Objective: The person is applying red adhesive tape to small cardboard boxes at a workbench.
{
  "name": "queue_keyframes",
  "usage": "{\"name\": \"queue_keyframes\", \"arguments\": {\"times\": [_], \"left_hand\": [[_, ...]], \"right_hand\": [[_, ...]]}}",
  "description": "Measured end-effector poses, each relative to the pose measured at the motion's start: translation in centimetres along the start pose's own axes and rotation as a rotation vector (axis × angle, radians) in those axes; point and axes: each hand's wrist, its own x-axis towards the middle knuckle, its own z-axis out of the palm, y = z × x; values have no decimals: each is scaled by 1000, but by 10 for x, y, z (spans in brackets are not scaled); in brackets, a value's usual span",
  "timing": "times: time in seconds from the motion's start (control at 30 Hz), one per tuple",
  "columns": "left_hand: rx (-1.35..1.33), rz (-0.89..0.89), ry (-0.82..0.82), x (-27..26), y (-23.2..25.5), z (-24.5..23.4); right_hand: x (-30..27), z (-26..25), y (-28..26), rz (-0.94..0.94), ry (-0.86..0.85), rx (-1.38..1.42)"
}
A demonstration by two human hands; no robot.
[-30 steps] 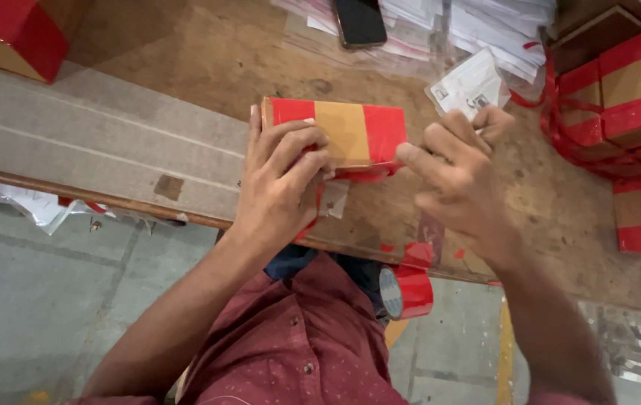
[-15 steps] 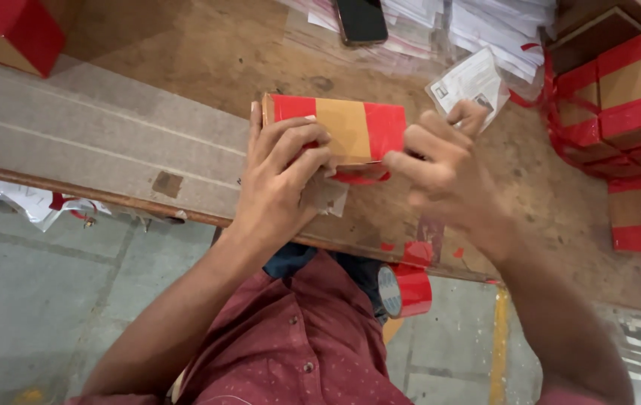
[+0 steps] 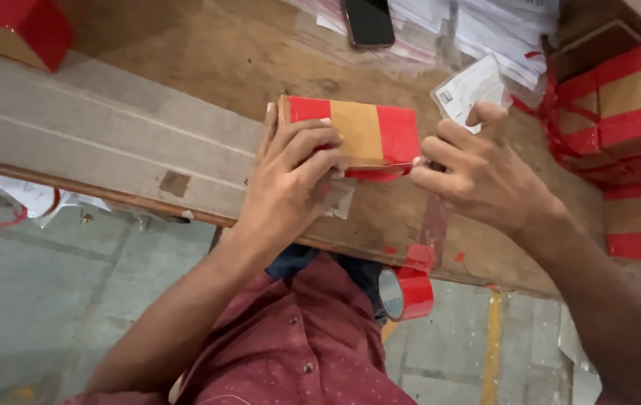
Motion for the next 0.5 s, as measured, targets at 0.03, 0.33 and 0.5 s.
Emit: {"name": "queue_keyframes", "arguments": {"times": [0.03,0.33,0.5], "left_hand": [[-24,5,-9,1,1,-2],[14,-5,19,-2,-3,5],[-26,15,31,3,-3,1]], "right_hand": [[-1,0,1,-1,-15,-12],[3,8,6,-78,50,0],[-7,-1,15,-46,-17,-13]]}}
